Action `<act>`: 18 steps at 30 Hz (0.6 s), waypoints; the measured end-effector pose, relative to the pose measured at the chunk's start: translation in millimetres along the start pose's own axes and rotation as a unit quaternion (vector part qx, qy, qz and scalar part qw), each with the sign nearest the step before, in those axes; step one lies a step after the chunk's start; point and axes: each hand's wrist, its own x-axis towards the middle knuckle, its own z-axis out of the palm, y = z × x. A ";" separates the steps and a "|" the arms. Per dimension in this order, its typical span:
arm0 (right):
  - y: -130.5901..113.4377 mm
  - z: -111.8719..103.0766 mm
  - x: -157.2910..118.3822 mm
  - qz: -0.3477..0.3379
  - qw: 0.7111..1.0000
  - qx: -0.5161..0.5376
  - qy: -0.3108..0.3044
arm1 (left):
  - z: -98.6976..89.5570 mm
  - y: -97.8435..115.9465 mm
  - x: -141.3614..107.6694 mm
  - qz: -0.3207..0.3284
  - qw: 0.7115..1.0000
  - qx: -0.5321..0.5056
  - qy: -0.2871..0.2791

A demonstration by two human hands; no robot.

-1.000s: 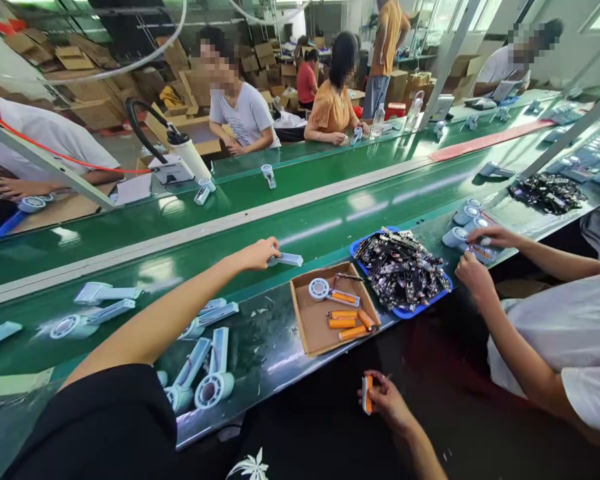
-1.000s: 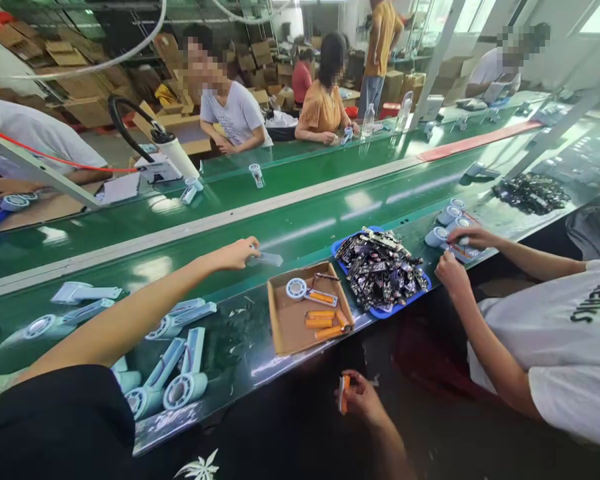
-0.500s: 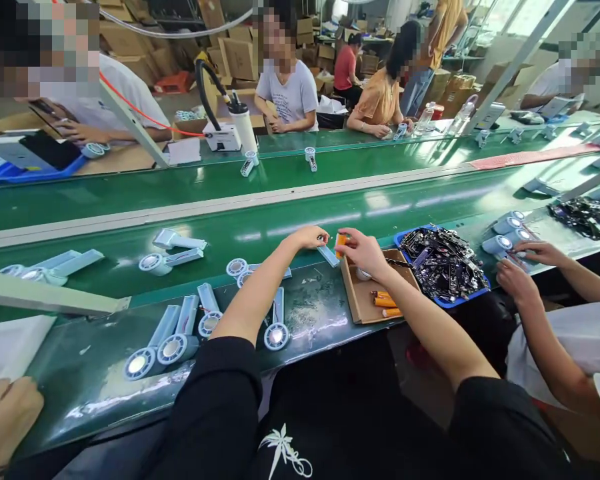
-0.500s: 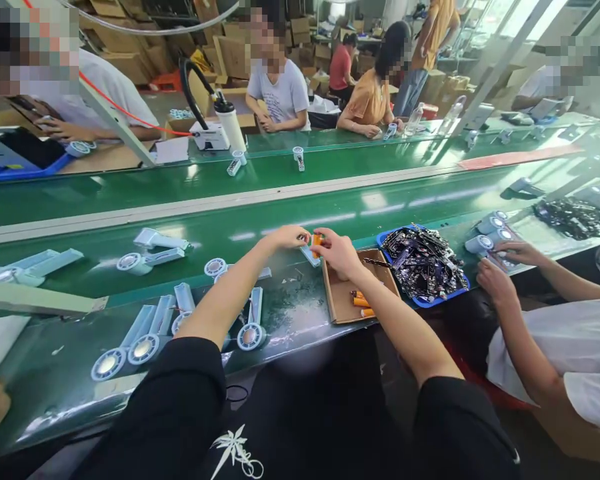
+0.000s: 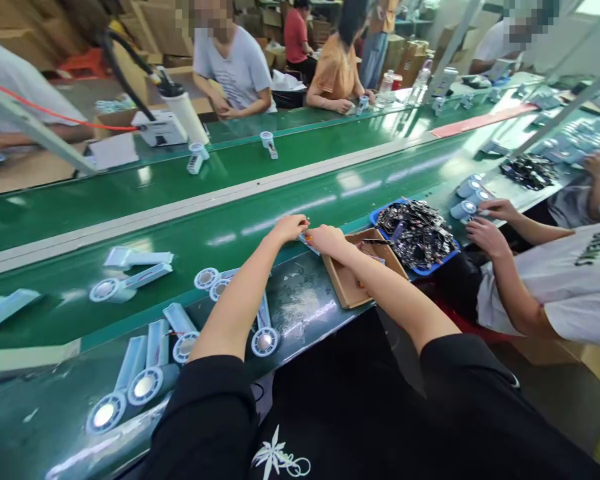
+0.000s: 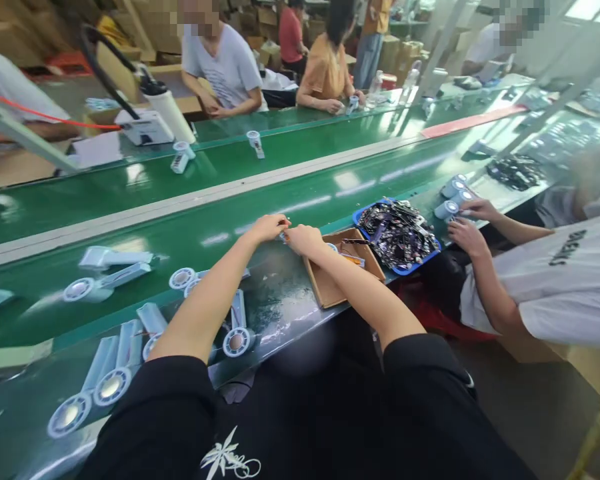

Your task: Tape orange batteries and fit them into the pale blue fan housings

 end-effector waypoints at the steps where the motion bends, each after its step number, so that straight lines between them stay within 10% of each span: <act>1: -1.2 0.9 1.3 0.005 1.000 0.004 -0.003 | 0.7 1.0 1.6 -0.002 1.000 0.000 0.003; 10: -3.8 -36.1 0.7 -0.038 0.995 0.070 0.057 | 0.1 12.9 8.1 -0.032 0.999 0.001 0.028; 14: 56.4 -66.6 -71.5 -0.078 0.973 0.116 0.183 | -3.3 5.0 -6.4 -0.056 0.996 0.000 0.067; 18: 135.6 -32.7 -184.7 0.067 0.899 0.293 0.319 | 3.7 18.1 -40.9 -0.026 0.989 0.006 0.146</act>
